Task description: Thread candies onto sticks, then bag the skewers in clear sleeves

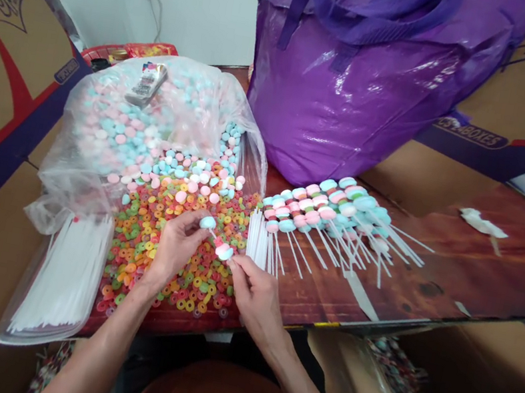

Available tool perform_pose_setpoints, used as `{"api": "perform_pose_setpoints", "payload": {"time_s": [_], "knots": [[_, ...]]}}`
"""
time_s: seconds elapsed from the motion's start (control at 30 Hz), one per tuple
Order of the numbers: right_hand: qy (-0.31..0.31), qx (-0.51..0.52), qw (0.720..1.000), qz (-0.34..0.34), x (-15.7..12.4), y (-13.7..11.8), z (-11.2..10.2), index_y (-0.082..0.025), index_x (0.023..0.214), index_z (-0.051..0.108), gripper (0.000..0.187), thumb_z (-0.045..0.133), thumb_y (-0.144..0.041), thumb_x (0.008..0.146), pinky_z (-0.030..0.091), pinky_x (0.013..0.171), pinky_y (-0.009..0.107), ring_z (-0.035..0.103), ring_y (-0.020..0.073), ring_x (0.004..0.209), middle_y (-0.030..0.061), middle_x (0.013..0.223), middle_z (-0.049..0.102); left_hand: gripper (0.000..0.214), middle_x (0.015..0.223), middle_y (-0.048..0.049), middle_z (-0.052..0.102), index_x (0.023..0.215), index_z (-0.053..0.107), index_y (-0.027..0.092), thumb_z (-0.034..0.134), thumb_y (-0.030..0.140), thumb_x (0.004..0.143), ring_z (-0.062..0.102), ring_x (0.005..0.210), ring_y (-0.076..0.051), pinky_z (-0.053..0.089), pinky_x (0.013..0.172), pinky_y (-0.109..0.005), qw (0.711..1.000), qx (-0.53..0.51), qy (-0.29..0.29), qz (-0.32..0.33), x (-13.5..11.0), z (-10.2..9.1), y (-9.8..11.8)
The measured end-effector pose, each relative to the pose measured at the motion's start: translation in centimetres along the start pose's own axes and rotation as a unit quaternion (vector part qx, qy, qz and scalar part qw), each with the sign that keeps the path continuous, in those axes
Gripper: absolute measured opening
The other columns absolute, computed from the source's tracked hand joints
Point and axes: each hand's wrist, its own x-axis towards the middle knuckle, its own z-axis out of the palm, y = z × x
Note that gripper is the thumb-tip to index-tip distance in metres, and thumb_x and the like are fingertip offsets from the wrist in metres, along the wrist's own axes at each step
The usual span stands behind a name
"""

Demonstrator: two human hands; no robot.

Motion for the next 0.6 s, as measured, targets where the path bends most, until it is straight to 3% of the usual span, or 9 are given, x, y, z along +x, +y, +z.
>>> {"api": "perform_pose_setpoints", "payload": {"time_s": [0.2,0.4,0.6], "knots": [[0.005,-0.068,0.997,0.020,-0.1,-0.7,0.2,-0.018,0.073,0.061,0.031,0.044,-0.031,0.095,0.030,0.050,0.023,0.040,0.0109,0.049,-0.0035,0.054,0.044,0.024,0.096,-0.0049,0.074,0.104,0.076,0.020,0.068,0.023,0.081,0.068,0.083,-0.018,0.054,0.078,-0.031,0.987,0.139,0.017,0.084,-0.6,0.1,-0.6],[0.023,-0.058,0.998,0.032,0.0,-1.3,1.2,-0.019,0.073,0.057,0.027,0.043,-0.029,0.094,0.026,0.047,0.024,0.036,0.0105,0.045,-0.0043,0.053,0.041,0.023,0.096,-0.0051,0.075,0.104,0.076,0.020,0.065,0.020,0.084,0.068,0.082,-0.017,0.055,0.077,-0.029,0.972,0.195,0.035,0.129,-1.2,0.8,-0.4],[0.036,-0.037,0.998,0.036,0.4,-1.1,1.8,-0.019,0.072,0.054,0.026,0.042,-0.028,0.094,0.027,0.048,0.023,0.037,0.0109,0.046,-0.0044,0.054,0.040,0.030,0.103,-0.0070,0.073,0.115,0.072,0.021,0.056,0.017,0.089,0.068,0.089,-0.018,0.054,0.083,-0.030,0.964,0.224,-0.010,0.145,-1.9,0.5,-0.4]]}}
